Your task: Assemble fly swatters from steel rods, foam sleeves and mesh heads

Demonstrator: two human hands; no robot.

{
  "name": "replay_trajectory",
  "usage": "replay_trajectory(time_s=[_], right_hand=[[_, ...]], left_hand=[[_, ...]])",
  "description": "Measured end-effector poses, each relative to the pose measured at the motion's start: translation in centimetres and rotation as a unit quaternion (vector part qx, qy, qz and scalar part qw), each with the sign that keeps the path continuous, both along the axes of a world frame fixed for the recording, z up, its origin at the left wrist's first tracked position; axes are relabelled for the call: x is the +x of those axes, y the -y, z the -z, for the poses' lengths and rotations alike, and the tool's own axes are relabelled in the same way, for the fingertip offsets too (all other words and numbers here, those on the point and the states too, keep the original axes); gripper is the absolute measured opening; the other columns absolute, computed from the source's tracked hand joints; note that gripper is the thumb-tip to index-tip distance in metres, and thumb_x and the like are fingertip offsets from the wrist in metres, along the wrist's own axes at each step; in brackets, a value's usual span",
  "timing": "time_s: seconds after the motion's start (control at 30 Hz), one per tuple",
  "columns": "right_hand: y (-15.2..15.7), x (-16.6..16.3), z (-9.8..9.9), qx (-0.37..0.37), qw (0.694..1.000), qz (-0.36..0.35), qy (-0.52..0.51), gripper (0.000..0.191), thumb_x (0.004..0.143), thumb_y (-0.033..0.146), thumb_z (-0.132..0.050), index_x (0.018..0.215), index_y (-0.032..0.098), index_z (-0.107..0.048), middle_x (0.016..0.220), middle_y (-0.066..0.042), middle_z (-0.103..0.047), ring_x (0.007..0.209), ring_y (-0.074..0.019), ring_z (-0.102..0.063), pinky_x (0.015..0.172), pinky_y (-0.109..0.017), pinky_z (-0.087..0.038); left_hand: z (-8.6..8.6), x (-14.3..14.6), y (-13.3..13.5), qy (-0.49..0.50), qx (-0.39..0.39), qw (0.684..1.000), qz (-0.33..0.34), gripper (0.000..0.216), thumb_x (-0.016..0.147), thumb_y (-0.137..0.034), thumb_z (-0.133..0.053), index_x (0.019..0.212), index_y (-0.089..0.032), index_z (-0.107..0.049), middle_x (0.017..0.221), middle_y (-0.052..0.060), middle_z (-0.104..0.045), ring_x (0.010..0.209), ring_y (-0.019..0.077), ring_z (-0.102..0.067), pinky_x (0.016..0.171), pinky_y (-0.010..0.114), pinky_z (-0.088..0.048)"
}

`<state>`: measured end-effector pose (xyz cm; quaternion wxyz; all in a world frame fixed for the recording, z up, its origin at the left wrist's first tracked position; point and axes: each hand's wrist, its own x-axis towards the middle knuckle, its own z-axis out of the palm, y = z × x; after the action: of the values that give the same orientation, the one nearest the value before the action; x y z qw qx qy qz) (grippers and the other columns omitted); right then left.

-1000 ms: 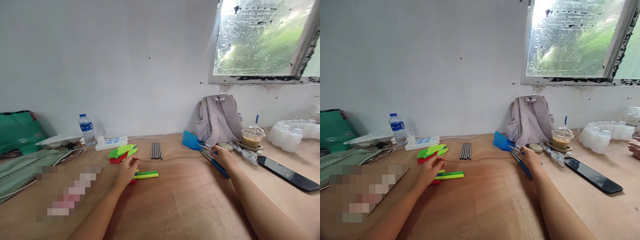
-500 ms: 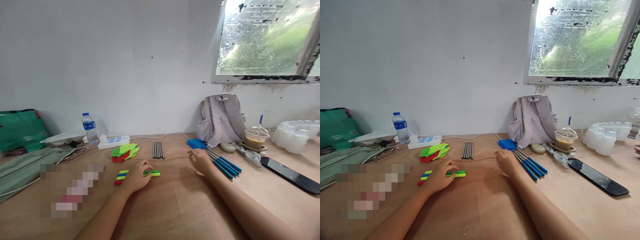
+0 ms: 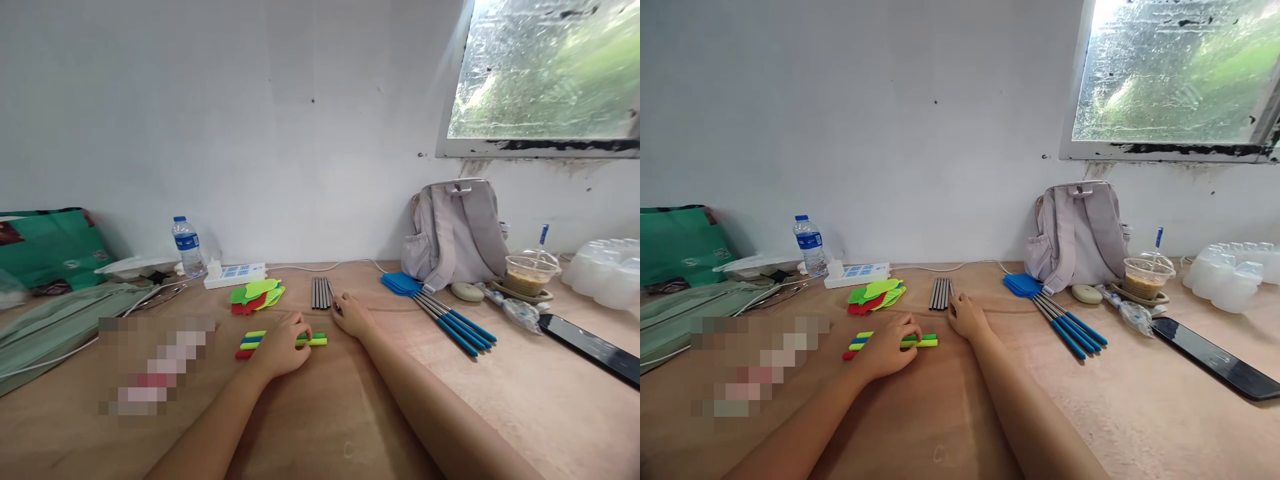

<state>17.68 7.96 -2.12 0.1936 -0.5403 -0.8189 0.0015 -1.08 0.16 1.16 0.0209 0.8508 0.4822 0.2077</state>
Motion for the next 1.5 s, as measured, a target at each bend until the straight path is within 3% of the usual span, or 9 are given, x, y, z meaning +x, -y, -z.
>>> replay_trajectory(time_s=[0.37,0.57,0.77,0.97,1.13,1.2,1.33,1.43,1.5], right_hand=[[-0.4,1.6,0.4,-0.044,0.991,0.115,-0.051,0.021,0.084,0.025,-0.042,0.097,0.011,-0.051,0.093,-0.015,-0.06,0.083,-0.0227,-0.057,0.066,-0.029,-0.038],[-0.2,3.6,0.9,-0.063,0.984,0.131,-0.101,0.018,0.086,0.022,-0.038,0.09,0.012,-0.052,0.093,-0.017,-0.061,0.086,-0.0232,-0.057,0.071,-0.031,-0.038],[2.6,5.2,1.2,-0.064,0.965,0.126,-0.222,0.015,0.085,0.023,-0.035,0.079,0.017,-0.047,0.08,-0.01,-0.06,0.076,-0.0205,-0.057,0.064,-0.029,-0.039],[3.3,5.0,2.6,-0.052,0.886,0.106,-0.449,0.022,0.086,0.034,-0.025,0.075,0.022,-0.04,0.062,-0.003,-0.054,0.056,-0.0166,-0.053,0.05,-0.026,-0.039],[2.8,4.3,3.4,-0.047,0.83,0.071,-0.551,0.038,0.083,0.053,-0.02,0.067,0.024,-0.038,0.051,0.002,-0.043,0.041,-0.0138,-0.042,0.038,-0.025,-0.033],[2.8,4.4,3.2,-0.055,0.79,0.051,-0.609,0.039,0.08,0.058,-0.026,0.065,0.024,-0.037,0.049,0.003,-0.04,0.039,-0.0128,-0.039,0.038,-0.025,-0.032],[3.4,4.5,1.7,-0.09,0.677,-0.016,-0.73,0.033,0.069,0.053,-0.054,0.064,0.022,-0.042,0.052,0.003,-0.044,0.044,-0.0116,-0.042,0.041,-0.025,-0.035],[4.5,4.4,-0.2,-0.09,0.655,-0.065,-0.747,0.028,0.069,0.045,-0.06,0.071,0.021,-0.046,0.062,0.0,-0.053,0.05,-0.0112,-0.046,0.047,-0.025,-0.038],[5.6,4.0,-1.5,-0.081,0.665,-0.1,-0.735,0.028,0.07,0.043,-0.061,0.077,0.021,-0.047,0.068,-0.001,-0.058,0.054,-0.011,-0.049,0.052,-0.025,-0.041]], left_hand=[[0.2,0.3,0.1,0.008,-0.019,0.999,0.034,0.018,0.064,-0.013,-0.047,0.077,-0.02,-0.056,0.083,0.004,-0.057,0.083,0.0203,-0.05,0.075,0.032,-0.039],[0.3,0.4,0.2,0.014,-0.033,0.999,0.036,0.018,0.066,-0.014,-0.048,0.079,-0.02,-0.058,0.08,0.003,-0.056,0.08,0.0192,-0.051,0.071,0.031,-0.04],[0.3,0.6,0.2,0.032,-0.044,0.997,0.048,0.014,0.069,-0.017,-0.048,0.08,-0.02,-0.057,0.085,0.004,-0.056,0.086,0.0201,-0.051,0.076,0.033,-0.04],[0.7,0.5,-0.1,0.028,-0.056,0.995,0.08,0.018,0.075,-0.019,-0.046,0.086,-0.021,-0.06,0.09,0.005,-0.056,0.09,0.0202,-0.05,0.081,0.034,-0.039],[0.6,0.5,0.2,0.013,-0.061,0.991,0.116,0.021,0.083,-0.027,-0.041,0.093,-0.022,-0.059,0.096,0.005,-0.055,0.093,0.0196,-0.047,0.083,0.034,-0.038],[0.3,0.7,0.5,0.029,-0.064,0.99,0.121,0.022,0.086,-0.029,-0.037,0.095,-0.022,-0.056,0.098,0.005,-0.054,0.094,0.019,-0.046,0.084,0.034,-0.038],[-0.4,1.1,1.1,0.101,-0.086,0.985,0.108,0.023,0.089,-0.031,-0.029,0.095,-0.02,-0.048,0.097,0.005,-0.051,0.091,0.0167,-0.047,0.083,0.032,-0.039],[-0.4,1.5,1.5,0.168,-0.098,0.977,0.087,0.023,0.089,-0.035,-0.028,0.095,-0.02,-0.044,0.09,0.004,-0.05,0.082,0.0149,-0.047,0.078,0.029,-0.041],[-0.2,1.8,1.8,0.202,-0.107,0.969,0.089,0.023,0.089,-0.037,-0.028,0.097,-0.02,-0.043,0.088,0.004,-0.05,0.08,0.0144,-0.047,0.076,0.028,-0.042]])
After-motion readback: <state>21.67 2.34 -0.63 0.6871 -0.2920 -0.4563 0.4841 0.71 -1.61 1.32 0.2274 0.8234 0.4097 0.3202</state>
